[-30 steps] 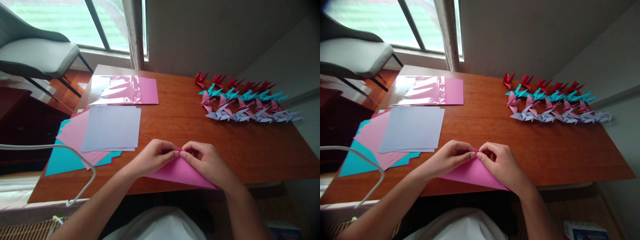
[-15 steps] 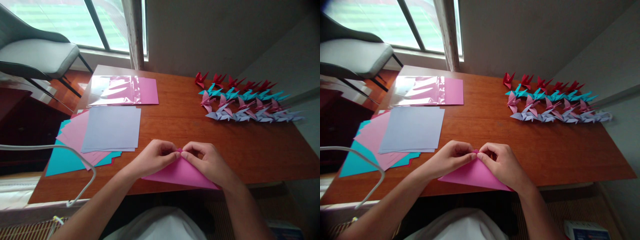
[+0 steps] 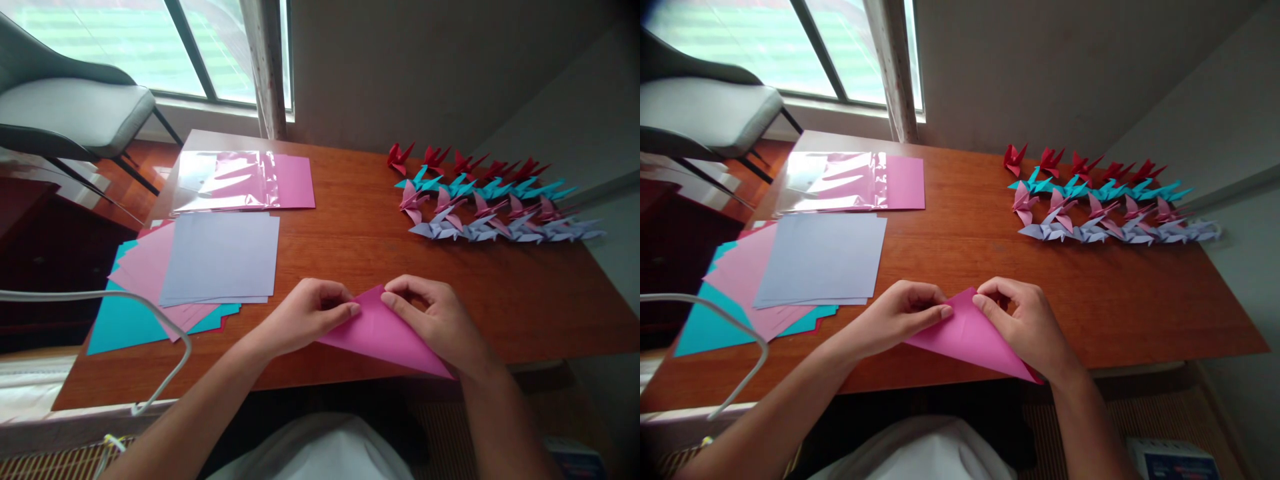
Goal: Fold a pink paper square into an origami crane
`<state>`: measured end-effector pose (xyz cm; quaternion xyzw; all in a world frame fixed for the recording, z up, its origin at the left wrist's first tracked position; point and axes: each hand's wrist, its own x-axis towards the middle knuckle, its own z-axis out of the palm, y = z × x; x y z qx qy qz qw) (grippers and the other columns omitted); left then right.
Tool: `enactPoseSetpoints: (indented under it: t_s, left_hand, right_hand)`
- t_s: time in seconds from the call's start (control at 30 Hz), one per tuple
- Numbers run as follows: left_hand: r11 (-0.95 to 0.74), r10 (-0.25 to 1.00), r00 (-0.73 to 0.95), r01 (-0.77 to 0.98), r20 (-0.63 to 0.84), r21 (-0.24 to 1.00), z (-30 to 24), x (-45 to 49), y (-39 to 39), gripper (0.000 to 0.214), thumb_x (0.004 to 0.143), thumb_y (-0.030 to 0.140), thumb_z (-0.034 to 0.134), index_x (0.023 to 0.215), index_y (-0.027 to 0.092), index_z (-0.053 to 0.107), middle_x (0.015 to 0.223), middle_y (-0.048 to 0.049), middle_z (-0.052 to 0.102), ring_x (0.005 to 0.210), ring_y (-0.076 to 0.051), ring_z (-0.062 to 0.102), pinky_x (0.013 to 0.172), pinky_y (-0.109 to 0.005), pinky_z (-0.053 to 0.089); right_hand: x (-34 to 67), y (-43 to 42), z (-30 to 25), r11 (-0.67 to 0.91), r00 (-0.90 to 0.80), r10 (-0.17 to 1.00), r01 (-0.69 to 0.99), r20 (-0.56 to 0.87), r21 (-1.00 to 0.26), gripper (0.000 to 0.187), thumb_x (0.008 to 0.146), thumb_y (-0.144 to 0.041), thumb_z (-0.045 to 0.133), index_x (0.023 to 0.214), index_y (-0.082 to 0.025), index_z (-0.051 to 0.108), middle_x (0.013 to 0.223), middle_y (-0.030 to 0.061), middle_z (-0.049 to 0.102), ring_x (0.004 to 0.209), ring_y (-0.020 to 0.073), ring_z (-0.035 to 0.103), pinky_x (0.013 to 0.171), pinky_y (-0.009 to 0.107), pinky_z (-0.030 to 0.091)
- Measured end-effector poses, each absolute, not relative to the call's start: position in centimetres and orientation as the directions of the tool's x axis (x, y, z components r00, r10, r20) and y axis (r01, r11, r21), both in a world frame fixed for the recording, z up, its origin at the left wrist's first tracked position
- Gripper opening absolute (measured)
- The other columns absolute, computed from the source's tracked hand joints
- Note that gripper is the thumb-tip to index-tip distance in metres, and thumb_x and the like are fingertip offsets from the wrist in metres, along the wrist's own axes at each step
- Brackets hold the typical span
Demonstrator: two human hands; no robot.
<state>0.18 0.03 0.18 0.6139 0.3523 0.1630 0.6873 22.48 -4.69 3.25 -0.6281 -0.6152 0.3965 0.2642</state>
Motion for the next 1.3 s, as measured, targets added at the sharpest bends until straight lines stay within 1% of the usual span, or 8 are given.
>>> enactPoseSetpoints:
  t_s: [0.3,0.53,0.83,1.1,1.3]
  left_hand:
    - [0.229,0.662,0.690,0.184,-0.291,0.956,0.40,0.30,0.04,0.032,0.089,0.042,0.064,0.079,0.013,0.070,0.071,0.0005,0.056,0.067,-0.012,0.046,0.054,-0.020,0.034]
    - [0.210,0.658,0.694,0.201,-0.290,0.957,0.24,0.31,-0.03,0.035,0.092,0.044,0.059,0.080,0.013,0.070,0.071,0.0007,0.056,0.067,-0.011,0.046,0.056,-0.020,0.034]
    - [0.205,0.651,0.697,0.218,-0.299,0.954,0.20,0.27,-0.01,0.035,0.093,0.043,0.058,0.085,0.012,0.072,0.076,-0.0018,0.060,0.071,-0.013,0.049,0.058,-0.020,0.037]
    - [0.165,0.680,0.678,0.227,-0.278,0.960,0.18,0.35,-0.03,0.035,0.091,0.044,0.060,0.079,0.013,0.071,0.069,0.0007,0.056,0.064,-0.011,0.045,0.054,-0.020,0.034]
    - [0.159,0.707,0.657,0.212,-0.261,0.964,0.10,0.40,-0.05,0.033,0.090,0.043,0.062,0.081,0.013,0.073,0.073,-0.0010,0.062,0.069,-0.012,0.050,0.057,-0.019,0.038]
  right_hand:
    - [22.46,-4.64,3.25,-0.107,-0.076,0.980,0.571,-0.182,-0.814,0.018,0.093,-0.033,0.061,0.084,-0.021,0.070,0.083,0.0031,0.071,0.079,0.0197,0.064,0.068,0.029,0.048]
    - [22.58,-4.78,3.21,-0.100,-0.083,0.980,0.578,-0.180,-0.810,0.017,0.093,-0.033,0.061,0.083,-0.021,0.069,0.084,0.0025,0.072,0.079,0.0193,0.065,0.069,0.029,0.047]
    - [22.57,-4.58,3.23,-0.090,-0.088,0.981,0.586,-0.174,-0.806,0.018,0.094,-0.032,0.061,0.083,-0.021,0.069,0.082,0.0023,0.071,0.077,0.0187,0.065,0.068,0.028,0.047]
    - [22.54,-4.52,3.30,-0.097,-0.086,0.980,0.584,-0.180,-0.806,0.017,0.093,-0.033,0.061,0.084,-0.021,0.069,0.083,0.0027,0.072,0.078,0.0194,0.065,0.067,0.028,0.047]
    - [22.48,-4.47,3.71,-0.079,-0.090,0.982,0.607,-0.167,-0.791,0.017,0.093,-0.032,0.061,0.083,-0.021,0.070,0.083,0.0024,0.073,0.077,0.0187,0.065,0.067,0.028,0.047]
